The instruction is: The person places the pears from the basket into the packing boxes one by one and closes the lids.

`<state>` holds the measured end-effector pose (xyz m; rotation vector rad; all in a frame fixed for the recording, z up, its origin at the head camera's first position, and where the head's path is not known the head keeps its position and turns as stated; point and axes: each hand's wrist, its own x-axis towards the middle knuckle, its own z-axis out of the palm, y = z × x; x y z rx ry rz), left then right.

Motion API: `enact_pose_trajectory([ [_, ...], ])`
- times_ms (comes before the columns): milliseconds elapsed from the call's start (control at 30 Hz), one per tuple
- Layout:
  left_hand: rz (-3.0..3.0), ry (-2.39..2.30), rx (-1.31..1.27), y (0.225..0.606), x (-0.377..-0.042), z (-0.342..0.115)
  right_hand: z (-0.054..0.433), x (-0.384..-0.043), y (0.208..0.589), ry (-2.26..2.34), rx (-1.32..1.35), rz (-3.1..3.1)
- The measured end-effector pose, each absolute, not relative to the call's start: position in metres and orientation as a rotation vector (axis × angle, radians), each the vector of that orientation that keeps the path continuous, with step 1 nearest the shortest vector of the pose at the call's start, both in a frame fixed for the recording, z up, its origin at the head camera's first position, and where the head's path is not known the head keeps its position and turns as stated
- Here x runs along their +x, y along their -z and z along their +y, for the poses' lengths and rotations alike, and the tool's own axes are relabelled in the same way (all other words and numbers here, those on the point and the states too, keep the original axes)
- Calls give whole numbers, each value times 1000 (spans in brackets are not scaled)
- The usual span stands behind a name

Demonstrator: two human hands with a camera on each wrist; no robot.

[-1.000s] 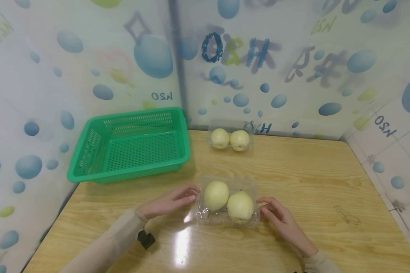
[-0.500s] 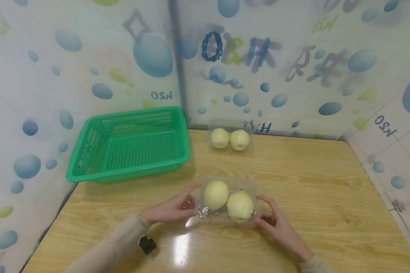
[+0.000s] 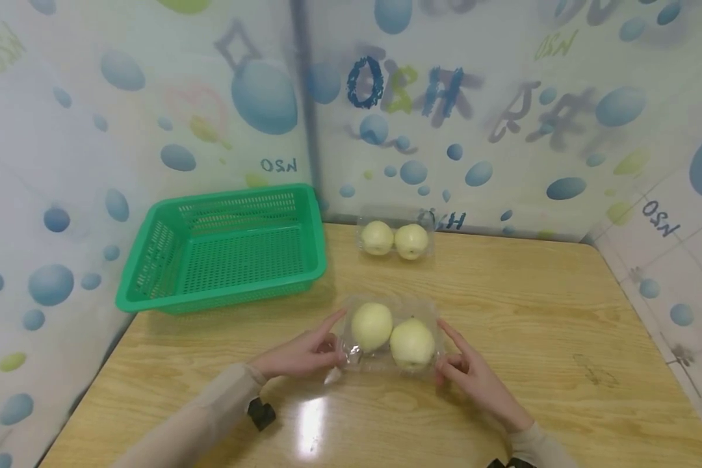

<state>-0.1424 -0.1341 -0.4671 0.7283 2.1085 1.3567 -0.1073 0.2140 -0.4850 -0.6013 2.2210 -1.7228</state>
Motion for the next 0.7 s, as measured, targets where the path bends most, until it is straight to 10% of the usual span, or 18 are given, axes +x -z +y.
enact_pose_trajectory([
  [700, 1973, -1491, 640, 474, -177, -126, 219, -140, 487, 1775, -412, 2173],
])
